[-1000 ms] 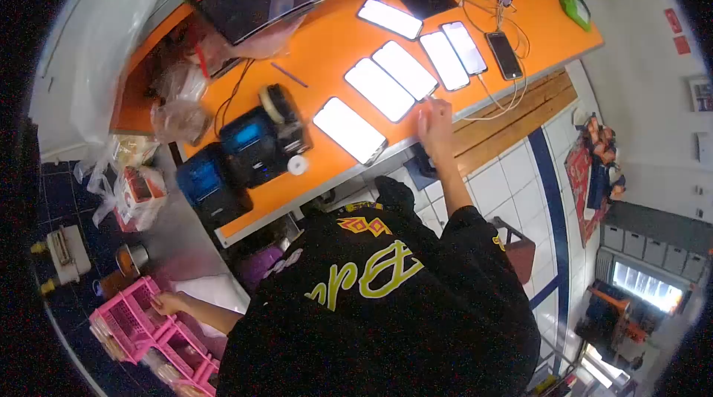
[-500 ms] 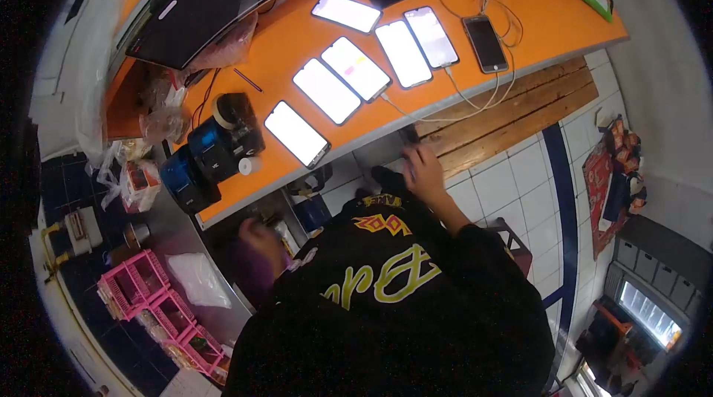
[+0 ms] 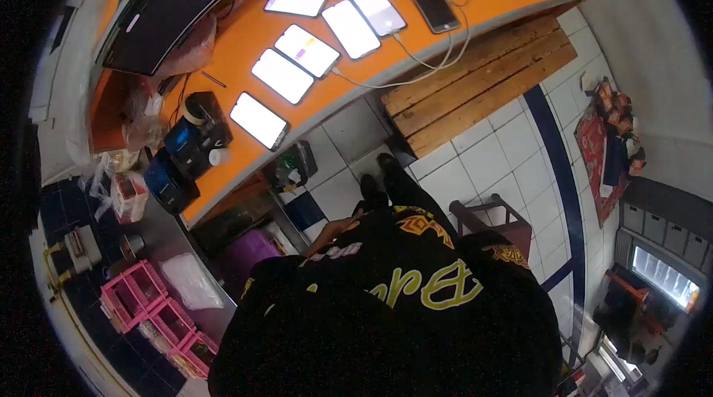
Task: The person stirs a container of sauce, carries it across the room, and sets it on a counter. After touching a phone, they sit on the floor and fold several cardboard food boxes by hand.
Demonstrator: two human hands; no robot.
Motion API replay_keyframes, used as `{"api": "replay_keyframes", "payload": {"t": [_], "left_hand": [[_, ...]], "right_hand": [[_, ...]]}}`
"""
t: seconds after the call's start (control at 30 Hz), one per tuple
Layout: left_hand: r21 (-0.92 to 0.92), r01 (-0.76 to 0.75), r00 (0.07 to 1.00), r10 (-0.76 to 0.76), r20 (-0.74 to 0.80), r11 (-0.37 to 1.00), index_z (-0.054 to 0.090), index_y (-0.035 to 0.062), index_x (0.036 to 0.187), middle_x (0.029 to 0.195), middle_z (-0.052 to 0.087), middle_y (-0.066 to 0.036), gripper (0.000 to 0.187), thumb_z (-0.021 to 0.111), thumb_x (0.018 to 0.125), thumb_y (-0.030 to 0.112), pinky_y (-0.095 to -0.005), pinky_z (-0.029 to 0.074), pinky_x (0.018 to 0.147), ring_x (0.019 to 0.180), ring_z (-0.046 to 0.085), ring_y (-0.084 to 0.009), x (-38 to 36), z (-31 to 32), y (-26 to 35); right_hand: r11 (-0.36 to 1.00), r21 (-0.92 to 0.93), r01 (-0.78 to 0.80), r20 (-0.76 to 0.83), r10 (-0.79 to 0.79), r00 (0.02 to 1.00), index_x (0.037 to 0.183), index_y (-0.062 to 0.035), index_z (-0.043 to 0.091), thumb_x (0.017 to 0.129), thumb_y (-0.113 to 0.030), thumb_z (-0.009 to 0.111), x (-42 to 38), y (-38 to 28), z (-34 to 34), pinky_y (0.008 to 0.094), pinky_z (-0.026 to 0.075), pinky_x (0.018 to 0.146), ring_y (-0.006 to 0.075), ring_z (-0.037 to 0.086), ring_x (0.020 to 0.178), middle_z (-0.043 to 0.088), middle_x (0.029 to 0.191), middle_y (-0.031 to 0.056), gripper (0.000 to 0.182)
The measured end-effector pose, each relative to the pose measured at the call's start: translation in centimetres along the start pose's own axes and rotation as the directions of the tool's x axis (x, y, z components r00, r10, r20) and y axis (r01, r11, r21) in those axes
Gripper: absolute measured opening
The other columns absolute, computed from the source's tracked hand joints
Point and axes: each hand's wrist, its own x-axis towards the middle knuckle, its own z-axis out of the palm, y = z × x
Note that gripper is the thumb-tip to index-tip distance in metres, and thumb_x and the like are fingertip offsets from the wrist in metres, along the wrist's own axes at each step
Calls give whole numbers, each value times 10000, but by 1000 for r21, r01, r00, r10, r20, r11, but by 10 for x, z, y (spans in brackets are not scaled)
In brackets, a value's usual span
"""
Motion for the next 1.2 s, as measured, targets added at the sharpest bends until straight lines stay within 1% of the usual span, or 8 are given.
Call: {"api": "replay_keyframes", "payload": {"t": [0.4,0.5,0.63,0.7,0.8,1.0,1.1,1.2], "left_hand": [[-17,51,954,-54,-294,999,661,114,816,635,539,33,205,585,865,297,-269,371,454,466,426,-88,115,93,69],[611,-649,726,609,319,453,659,92,783,608,554,32,124,590,837,180,-279,384,462,474,470,-107,217,125,95],[587,-456,890,326,319,669,667,62,1002,733,651,-27,342,586,815,336,-314,450,588,598,574,-148,321,261,197],[955,288,809,-551,-204,68,340,140,1401,1453,286,-163,818,529,777,635,-436,304,1035,1301,329,-295,436,306,225],[973,160,814,-535,-225,-166,170,102,1449,1482,199,-176,989,462,740,728,-468,269,1051,1331,275,-336,445,438,296],[966,-23,942,-329,-65,-259,290,33,1394,1308,455,-243,967,564,698,646,-413,390,977,1183,474,-364,596,554,310],[995,-35,976,-216,15,-90,468,23,1268,1153,582,-219,830,629,684,590,-383,460,876,1041,574,-347,663,623,346],[905,-269,952,-234,198,-329,637,71,967,980,651,-149,456,700,693,431,-386,487,798,935,612,-313,733,710,378]], "right_hand": [[998,-25,-54,235,59,970,1130,-77,569,794,-245,591,-98,302,-77,454,449,803,344,572,909,579,971,234,376],[999,44,-22,193,13,981,1139,-77,567,796,-248,593,-98,360,-102,453,451,802,343,576,908,580,978,238,384],[981,131,144,-192,-118,974,1152,-77,565,799,-253,595,-46,383,-164,451,454,800,342,581,906,583,986,243,395],[917,396,-43,-405,216,888,1144,-58,567,809,-197,623,-50,359,-281,338,502,740,248,643,857,626,994,214,367],[799,556,231,-709,311,632,1155,-51,565,807,-150,628,-24,412,-317,301,499,680,248,628,748,623,1005,214,368],[768,597,-231,-166,400,901,1114,-105,590,812,-335,627,-16,515,-268,425,476,829,380,596,944,626,1039,194,381],[686,506,522,-702,-24,712,1140,-69,571,828,-267,584,29,613,-100,396,471,833,362,594,964,628,1012,215,370],[777,539,-326,-44,413,910,906,-99,675,755,-336,567,31,660,-182,429,488,760,344,622,863,659,889,169,301]]}}
